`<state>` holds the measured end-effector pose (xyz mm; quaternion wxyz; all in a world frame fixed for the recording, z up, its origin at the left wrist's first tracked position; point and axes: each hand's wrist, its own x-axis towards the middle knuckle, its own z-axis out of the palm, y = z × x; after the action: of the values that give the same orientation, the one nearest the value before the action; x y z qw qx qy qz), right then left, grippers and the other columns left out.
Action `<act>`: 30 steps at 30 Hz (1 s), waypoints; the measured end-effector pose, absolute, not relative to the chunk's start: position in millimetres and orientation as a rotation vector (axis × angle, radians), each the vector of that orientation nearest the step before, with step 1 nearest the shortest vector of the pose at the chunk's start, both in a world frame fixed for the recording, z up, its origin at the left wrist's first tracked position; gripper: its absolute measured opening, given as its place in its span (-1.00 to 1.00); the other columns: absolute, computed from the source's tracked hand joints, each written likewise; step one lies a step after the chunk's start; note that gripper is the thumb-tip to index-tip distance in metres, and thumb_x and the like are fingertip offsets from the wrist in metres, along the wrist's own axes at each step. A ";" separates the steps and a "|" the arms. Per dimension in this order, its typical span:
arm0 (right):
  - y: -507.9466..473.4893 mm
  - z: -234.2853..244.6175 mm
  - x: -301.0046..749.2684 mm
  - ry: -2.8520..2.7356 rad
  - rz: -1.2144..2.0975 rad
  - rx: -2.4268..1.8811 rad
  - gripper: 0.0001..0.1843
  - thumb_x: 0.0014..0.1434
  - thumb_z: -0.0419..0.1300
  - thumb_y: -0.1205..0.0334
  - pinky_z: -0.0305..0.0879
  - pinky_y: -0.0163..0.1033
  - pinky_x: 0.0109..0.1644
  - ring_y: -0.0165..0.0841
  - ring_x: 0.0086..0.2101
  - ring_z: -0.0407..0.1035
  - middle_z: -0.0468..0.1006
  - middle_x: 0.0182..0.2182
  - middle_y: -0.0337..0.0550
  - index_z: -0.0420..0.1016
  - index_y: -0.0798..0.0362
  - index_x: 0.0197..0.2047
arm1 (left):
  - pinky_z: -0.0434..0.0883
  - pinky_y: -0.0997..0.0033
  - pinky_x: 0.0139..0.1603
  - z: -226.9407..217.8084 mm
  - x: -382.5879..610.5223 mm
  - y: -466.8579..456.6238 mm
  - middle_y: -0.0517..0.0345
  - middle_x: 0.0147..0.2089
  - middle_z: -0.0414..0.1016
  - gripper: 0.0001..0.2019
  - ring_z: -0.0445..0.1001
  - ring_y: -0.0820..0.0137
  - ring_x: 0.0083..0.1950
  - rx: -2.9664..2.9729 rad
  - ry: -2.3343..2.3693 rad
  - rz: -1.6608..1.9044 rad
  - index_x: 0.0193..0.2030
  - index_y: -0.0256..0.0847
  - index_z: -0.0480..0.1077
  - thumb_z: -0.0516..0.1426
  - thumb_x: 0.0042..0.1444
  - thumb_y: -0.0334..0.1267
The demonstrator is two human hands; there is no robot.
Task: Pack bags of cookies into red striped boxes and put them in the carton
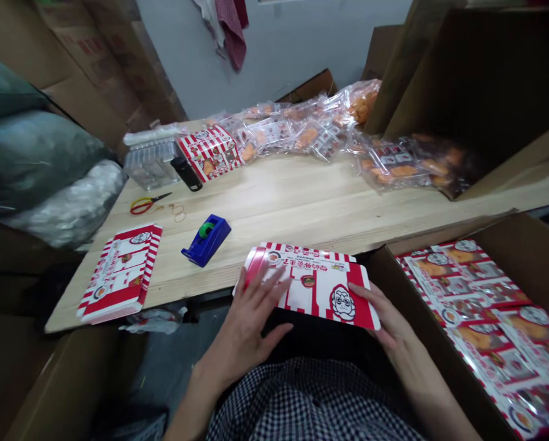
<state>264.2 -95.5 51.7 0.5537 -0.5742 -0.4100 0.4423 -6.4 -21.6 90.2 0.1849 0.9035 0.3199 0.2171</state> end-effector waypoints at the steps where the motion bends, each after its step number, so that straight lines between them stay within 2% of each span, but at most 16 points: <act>1: -95.5 55.1 263.2 -0.889 1.132 -1.305 -0.48 0.08 0.29 -0.24 0.44 0.18 0.11 0.06 0.09 0.45 0.62 -0.01 -0.10 0.55 -0.23 0.06 | 0.02 -0.24 0.45 90.9 -6.0 -23.8 0.03 0.37 0.30 -0.43 0.18 0.12 0.43 2.615 0.805 0.598 0.39 -0.02 0.16 0.14 0.26 -0.34; 3: -94.7 62.9 262.4 -0.737 1.313 -1.179 -0.39 0.12 0.19 -0.34 0.40 0.19 0.15 0.05 0.14 0.40 0.58 0.07 -0.10 0.50 -0.24 0.13 | 0.27 -0.01 0.38 88.9 -4.4 -27.0 0.06 0.25 0.46 -0.51 0.39 0.22 0.30 2.623 0.765 0.731 0.31 -0.06 0.28 0.06 0.27 -0.46; 4: -93.7 66.8 262.6 -0.684 1.366 -1.110 -0.33 0.15 0.07 -0.41 0.38 0.22 0.16 0.03 0.16 0.38 0.56 0.10 -0.09 0.44 -0.24 0.18 | 0.36 0.11 0.32 87.7 -2.9 -28.5 0.05 0.21 0.50 -0.53 0.46 0.25 0.23 2.559 0.826 0.849 0.28 -0.08 0.33 0.04 0.27 -0.49; 6: -90.5 72.7 262.9 -0.626 1.375 -0.994 -0.23 0.22 -0.16 -0.46 0.30 0.24 0.22 -0.01 0.21 0.32 0.49 0.17 -0.06 0.32 -0.22 0.28 | 0.45 0.28 0.20 87.6 2.0 -32.1 0.07 0.14 0.56 -0.60 0.54 0.30 0.12 2.292 1.044 1.079 0.21 -0.11 0.41 0.07 0.27 -0.47; 7: -88.5 74.2 262.3 -0.617 1.338 -0.964 -0.23 0.24 -0.19 -0.45 0.23 0.22 0.27 -0.05 0.25 0.27 0.46 0.20 -0.06 0.28 -0.21 0.31 | 0.47 0.33 0.17 88.7 5.7 -34.2 0.08 0.11 0.57 -0.65 0.57 0.31 0.07 2.095 1.145 1.157 0.17 -0.12 0.44 0.08 0.29 -0.42; 10: -83.5 74.4 253.8 -0.634 1.245 -0.974 -0.31 0.25 0.01 -0.34 0.05 0.12 0.39 -0.11 0.33 0.13 0.35 0.29 -0.11 0.23 -0.21 0.33 | 0.52 0.36 0.05 91.4 20.2 -41.0 0.04 0.08 0.59 -0.68 0.59 0.29 0.00 1.482 1.200 1.133 0.16 -0.18 0.44 0.10 0.31 -0.23; 12: -82.7 73.3 242.0 -0.648 1.280 -1.019 -0.26 0.22 0.13 -0.29 0.06 0.13 0.39 -0.08 0.33 0.11 0.27 0.34 -0.16 0.14 -0.25 0.38 | 0.53 0.32 0.04 88.0 29.8 -45.1 -0.01 0.09 0.58 -0.60 0.59 0.24 0.01 1.223 1.104 1.028 0.22 -0.21 0.38 0.11 0.30 -0.14; 14: -83.7 72.9 228.2 -0.648 1.296 -1.079 -0.22 0.23 0.13 -0.26 0.08 0.13 0.38 -0.08 0.33 0.11 0.20 0.38 -0.23 -0.02 -0.32 0.43 | 0.52 0.26 0.08 80.2 37.2 -49.2 -0.03 0.14 0.55 -0.52 0.57 0.21 0.06 1.104 1.045 0.962 0.29 -0.20 0.30 0.14 0.27 -0.11; 16: -85.2 72.7 215.8 -0.658 1.244 -1.169 -0.20 0.27 0.14 -0.20 0.07 0.08 0.40 -0.14 0.34 0.11 0.19 0.38 -0.29 -0.14 -0.37 0.45 | 0.48 0.22 0.15 71.1 42.0 -53.4 -0.01 0.21 0.49 -0.37 0.52 0.18 0.15 1.097 1.048 0.936 0.35 -0.14 0.21 0.24 0.18 -0.12; 19: -85.6 69.7 203.9 -0.677 1.199 -1.223 -0.13 0.28 0.20 -0.07 0.13 0.04 0.38 -0.18 0.31 0.17 0.24 0.35 -0.25 -0.24 -0.35 0.47 | 0.43 0.18 0.23 59.9 46.8 -59.2 0.00 0.29 0.40 -0.08 0.45 0.15 0.22 1.193 1.081 0.878 0.41 -0.06 0.10 0.41 -0.08 -0.19; 22: -83.3 62.6 201.0 -0.703 1.190 -1.192 -0.10 0.26 0.25 0.02 0.19 0.01 0.35 -0.18 0.27 0.23 0.26 0.34 -0.20 -0.20 -0.30 0.47 | 0.40 0.12 0.26 51.2 50.8 -62.8 -0.03 0.29 0.40 0.03 0.43 0.12 0.24 1.229 1.089 0.788 0.42 -0.08 0.06 0.46 -0.19 -0.22; 27: -78.1 52.4 206.0 -0.701 1.080 -1.210 -0.21 0.18 0.33 0.10 0.33 0.02 0.26 -0.14 0.17 0.37 0.39 0.25 -0.11 0.08 -0.20 0.39 | 0.44 0.16 0.22 45.5 53.4 -61.9 -0.02 0.27 0.42 -0.19 0.47 0.16 0.20 1.134 1.123 0.853 0.35 -0.12 0.16 0.38 -0.02 -0.18; 30: -77.0 49.2 203.2 -0.692 1.045 -1.231 -0.25 0.18 0.33 0.10 0.38 0.00 0.21 -0.15 0.14 0.39 0.42 0.22 -0.08 0.13 -0.18 0.35 | 0.48 0.21 0.16 48.3 54.0 -62.2 0.00 0.24 0.45 -0.24 0.50 0.18 0.16 1.139 1.084 0.847 0.33 -0.12 0.19 0.36 0.01 -0.16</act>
<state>203.2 -77.0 49.2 0.6382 -0.5395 -0.3033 0.4579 54.0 -62.2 48.3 0.6269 0.4968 0.4729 0.3695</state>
